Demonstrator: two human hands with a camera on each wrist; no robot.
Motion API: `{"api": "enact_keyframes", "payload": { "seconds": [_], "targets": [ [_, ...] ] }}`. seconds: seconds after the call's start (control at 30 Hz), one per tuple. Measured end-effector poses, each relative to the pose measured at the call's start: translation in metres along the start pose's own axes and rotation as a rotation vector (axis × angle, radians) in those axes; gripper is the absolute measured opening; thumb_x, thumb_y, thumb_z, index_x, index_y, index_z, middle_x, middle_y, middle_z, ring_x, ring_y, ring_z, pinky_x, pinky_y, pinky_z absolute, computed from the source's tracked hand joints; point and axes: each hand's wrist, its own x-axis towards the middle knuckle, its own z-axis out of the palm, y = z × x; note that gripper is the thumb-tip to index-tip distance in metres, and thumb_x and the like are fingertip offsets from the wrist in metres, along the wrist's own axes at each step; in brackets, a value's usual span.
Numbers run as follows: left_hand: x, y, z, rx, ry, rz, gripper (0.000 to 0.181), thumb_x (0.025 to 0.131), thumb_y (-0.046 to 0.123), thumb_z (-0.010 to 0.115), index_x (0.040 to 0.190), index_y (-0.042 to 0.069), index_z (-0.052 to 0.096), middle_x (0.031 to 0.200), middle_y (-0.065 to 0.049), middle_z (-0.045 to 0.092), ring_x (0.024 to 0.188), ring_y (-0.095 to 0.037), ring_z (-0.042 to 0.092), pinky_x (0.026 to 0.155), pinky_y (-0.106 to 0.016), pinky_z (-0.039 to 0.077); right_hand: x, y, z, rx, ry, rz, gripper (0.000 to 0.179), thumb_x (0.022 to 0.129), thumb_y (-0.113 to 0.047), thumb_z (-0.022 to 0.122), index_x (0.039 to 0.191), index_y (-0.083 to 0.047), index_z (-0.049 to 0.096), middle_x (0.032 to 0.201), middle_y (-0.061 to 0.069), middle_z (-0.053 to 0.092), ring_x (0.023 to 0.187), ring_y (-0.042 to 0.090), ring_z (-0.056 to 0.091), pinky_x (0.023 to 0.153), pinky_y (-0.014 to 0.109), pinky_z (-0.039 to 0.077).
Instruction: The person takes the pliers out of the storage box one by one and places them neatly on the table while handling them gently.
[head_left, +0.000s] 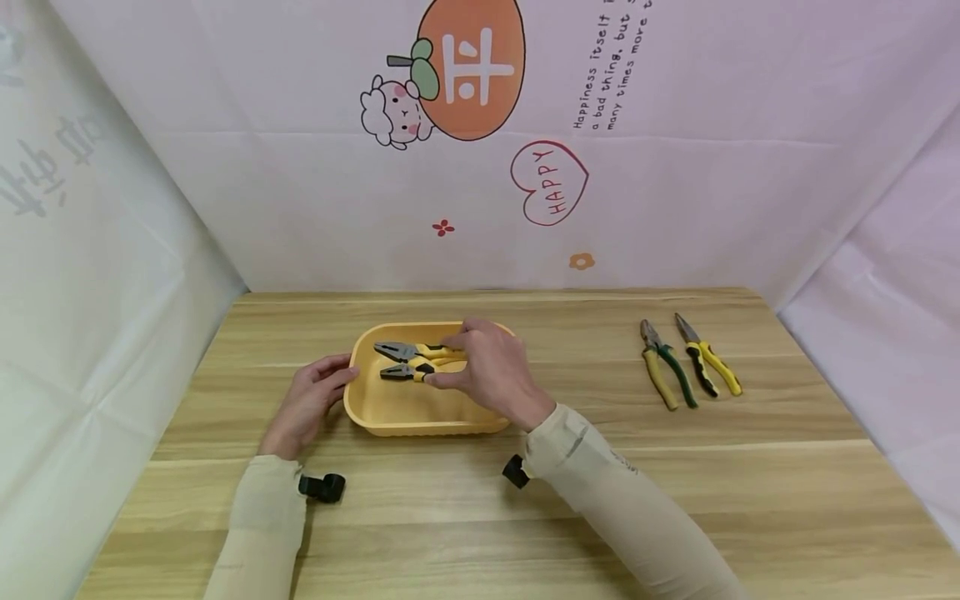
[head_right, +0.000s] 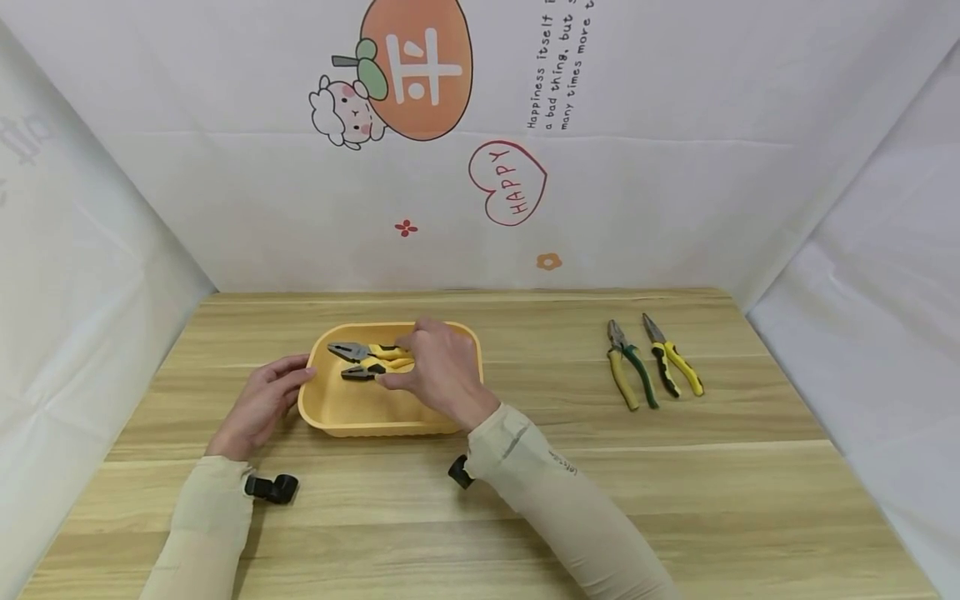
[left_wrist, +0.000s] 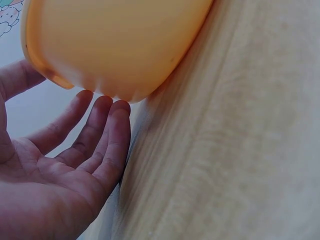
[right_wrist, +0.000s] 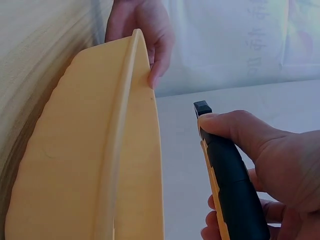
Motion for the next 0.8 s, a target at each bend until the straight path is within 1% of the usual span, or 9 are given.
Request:
{"api": "enact_keyframes", "payload": {
  "seconds": [0.2, 0.47, 0.67, 0.8],
  "targets": [
    [-0.001, 0.001, 0.0, 0.004, 0.0, -0.004, 0.052, 0.104, 0.018, 0.062, 0.143, -0.012, 0.046, 0.135, -0.025, 0.052, 0.103, -0.008, 0.064, 0.088, -0.021, 0.055, 0.0, -0.001, -0.005, 0.013, 0.0, 0.01, 0.056, 0.077, -0.047, 0.089, 0.119, -0.012, 0.078, 0.086, -0.002, 0.057, 0.065, 0.014, 0.048, 0.052, 0.027, 0.038],
    [0.0, 0.0, 0.0, -0.007, -0.009, 0.004, 0.053, 0.103, 0.018, 0.062, 0.143, -0.013, 0.046, 0.135, -0.026, 0.051, 0.103, -0.008, 0.065, 0.088, -0.02, 0.055, 0.001, 0.0, -0.01, 0.017, -0.008, 0.016, 0.055, 0.077, -0.045, 0.089, 0.119, -0.012, 0.077, 0.09, 0.0, 0.061, 0.068, 0.014, 0.053, 0.051, 0.027, 0.041],
    [0.0, 0.0, 0.0, -0.013, -0.011, 0.009, 0.052, 0.103, 0.018, 0.062, 0.142, -0.013, 0.046, 0.131, -0.022, 0.054, 0.102, -0.007, 0.065, 0.087, -0.02, 0.056, 0.001, 0.003, -0.012, 0.029, -0.02, 0.055, 0.055, 0.077, -0.045, 0.089, 0.12, -0.012, 0.077, 0.09, -0.001, 0.06, 0.069, 0.015, 0.052, 0.054, 0.028, 0.04],
    [-0.001, 0.001, 0.0, -0.012, -0.011, 0.006, 0.053, 0.103, 0.019, 0.063, 0.142, -0.013, 0.046, 0.13, -0.02, 0.056, 0.102, -0.007, 0.065, 0.088, -0.021, 0.056, -0.001, 0.008, -0.014, 0.022, -0.018, 0.076, 0.057, 0.077, -0.047, 0.088, 0.12, -0.013, 0.077, 0.09, -0.002, 0.06, 0.069, 0.015, 0.052, 0.055, 0.028, 0.04]
  ]
}}
